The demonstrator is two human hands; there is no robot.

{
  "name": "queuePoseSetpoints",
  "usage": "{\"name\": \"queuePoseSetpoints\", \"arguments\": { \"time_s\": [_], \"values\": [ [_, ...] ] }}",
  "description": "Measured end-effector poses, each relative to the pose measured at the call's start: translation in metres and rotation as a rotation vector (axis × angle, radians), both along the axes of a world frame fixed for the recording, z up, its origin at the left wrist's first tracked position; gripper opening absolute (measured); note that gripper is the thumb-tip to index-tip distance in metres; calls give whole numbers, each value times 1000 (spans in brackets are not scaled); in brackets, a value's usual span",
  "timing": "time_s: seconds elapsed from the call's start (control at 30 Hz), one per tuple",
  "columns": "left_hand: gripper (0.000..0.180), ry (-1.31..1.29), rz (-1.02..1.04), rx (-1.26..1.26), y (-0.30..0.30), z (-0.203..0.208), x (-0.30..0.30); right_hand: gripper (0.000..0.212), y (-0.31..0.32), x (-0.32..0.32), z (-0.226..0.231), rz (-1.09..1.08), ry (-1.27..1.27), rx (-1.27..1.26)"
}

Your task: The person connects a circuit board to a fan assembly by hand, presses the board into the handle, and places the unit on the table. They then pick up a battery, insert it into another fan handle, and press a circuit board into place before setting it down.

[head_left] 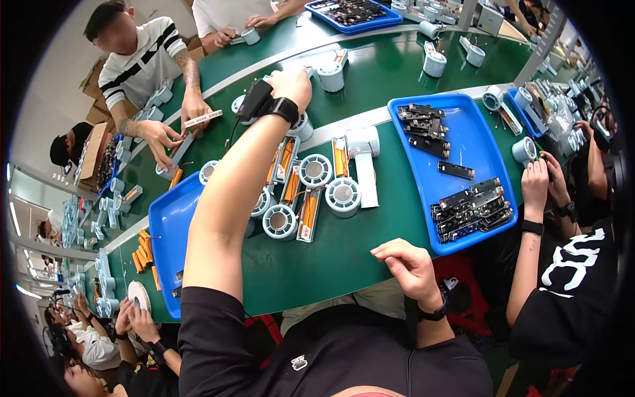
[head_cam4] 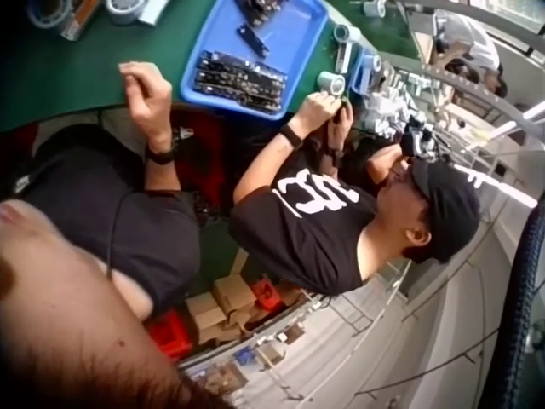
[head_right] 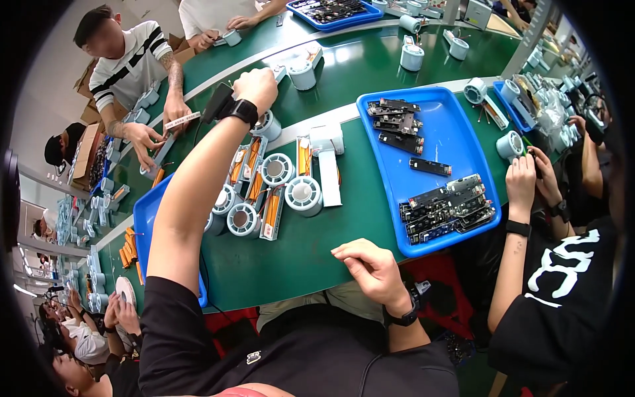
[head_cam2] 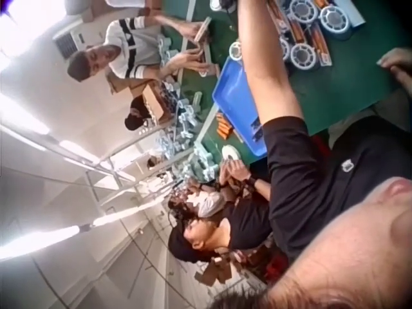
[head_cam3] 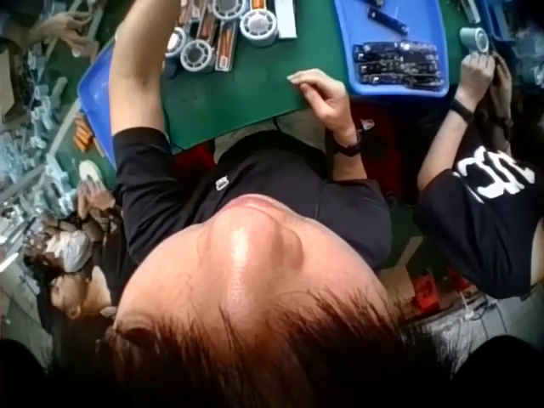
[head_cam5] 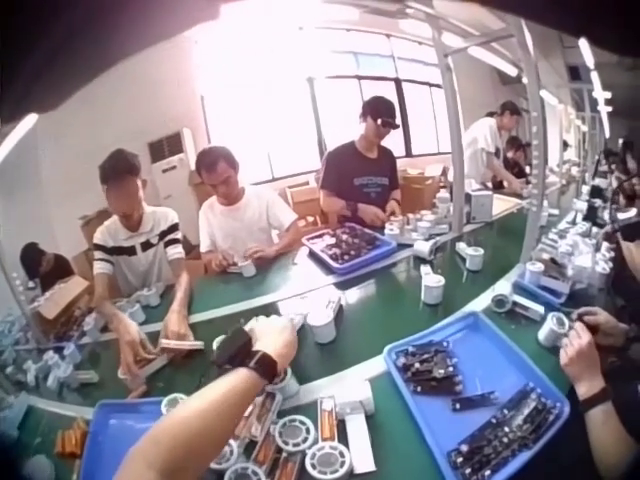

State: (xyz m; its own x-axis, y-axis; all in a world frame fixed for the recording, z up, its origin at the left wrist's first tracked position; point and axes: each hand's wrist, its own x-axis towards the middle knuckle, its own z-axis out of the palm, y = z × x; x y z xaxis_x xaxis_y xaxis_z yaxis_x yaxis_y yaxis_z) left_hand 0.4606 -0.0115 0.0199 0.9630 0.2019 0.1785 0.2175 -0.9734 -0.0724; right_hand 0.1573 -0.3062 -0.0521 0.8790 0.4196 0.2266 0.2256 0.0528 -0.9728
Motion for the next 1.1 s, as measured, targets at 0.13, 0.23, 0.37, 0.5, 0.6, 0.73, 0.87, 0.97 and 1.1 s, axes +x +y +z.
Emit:
{"name": "queuePoseSetpoints", "arguments": {
  "time_s": [0.13,0.23,0.37,0.5,0.6,0.73,0.87,0.97,1.1],
  "values": [
    [39,6,-179,184,-32,-6,14,15,-3,-1,0,12,7,-25],
    [42,-184,-548,116,-38,-13,36,16,-2,3,5,22,61,-9],
    [48,118,-530,-130,-54,-13,49,17,-2,0,1,-19,52,-7],
    [50,102,-603,-342,-58,-8,46,17,2,0,-1,-16,57,-3],
    [43,-2,-856,-529,-100,6,-17,18,-2,1,1,-30,18,-10],
    [35,69,-985,-343,-134,36,-129,19,-2,1,2,-24,13,2],
    [36,178,-992,-326,-130,24,-163,19,1,2,2,-18,-26,-6],
    [40,236,-970,-297,-124,18,-176,18,3,0,3,-23,-33,-12],
    [45,248,-968,-280,-123,33,-174,16,1,-1,3,-38,-11,-10]
  ]
}}
